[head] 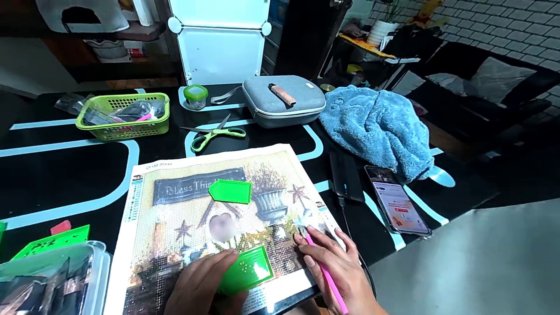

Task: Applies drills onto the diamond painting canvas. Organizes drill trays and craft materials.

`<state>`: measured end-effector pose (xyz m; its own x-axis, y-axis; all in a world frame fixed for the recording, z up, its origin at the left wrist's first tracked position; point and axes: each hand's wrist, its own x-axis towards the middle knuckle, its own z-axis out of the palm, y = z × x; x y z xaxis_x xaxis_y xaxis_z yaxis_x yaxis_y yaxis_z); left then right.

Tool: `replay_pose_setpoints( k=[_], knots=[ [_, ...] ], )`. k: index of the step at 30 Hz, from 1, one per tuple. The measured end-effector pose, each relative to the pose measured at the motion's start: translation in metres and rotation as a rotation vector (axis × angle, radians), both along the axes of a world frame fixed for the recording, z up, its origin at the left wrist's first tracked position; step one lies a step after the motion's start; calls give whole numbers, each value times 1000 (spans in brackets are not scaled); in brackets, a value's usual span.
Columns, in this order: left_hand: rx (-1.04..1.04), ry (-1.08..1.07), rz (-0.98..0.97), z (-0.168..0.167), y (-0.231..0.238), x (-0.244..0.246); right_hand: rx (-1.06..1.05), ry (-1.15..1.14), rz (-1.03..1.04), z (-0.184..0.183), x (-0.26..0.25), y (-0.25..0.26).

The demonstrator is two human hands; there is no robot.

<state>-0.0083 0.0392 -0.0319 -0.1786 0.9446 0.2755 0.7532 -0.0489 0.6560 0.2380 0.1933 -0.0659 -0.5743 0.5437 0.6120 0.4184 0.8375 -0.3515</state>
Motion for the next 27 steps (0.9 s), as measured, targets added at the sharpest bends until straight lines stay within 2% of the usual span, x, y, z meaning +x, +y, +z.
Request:
replay_pose_setpoints(
  k=[3, 7, 11, 14, 19, 24, 27],
  knots=[
    [-5, 12, 7, 1, 1, 0, 0, 0, -18, 0, 4, 2],
    [28, 27, 1, -2, 2, 0, -23, -47, 95, 7, 4, 3],
    [129, 1, 15, -8, 3, -1, 38, -127, 41, 29, -6, 30],
    [202, -172, 79, -7, 3, -1, 33, -227, 30, 39, -24, 46],
    [388, -481, 105, -7, 2, -5, -2, -329, 90, 31, -36, 57],
    [500, -659, 47, -7, 0, -4, -53, -308, 142, 36, -31, 61],
    [530, -692, -28, -1, -6, -7, -34, -284, 160, 34, -37, 67]
  ],
)
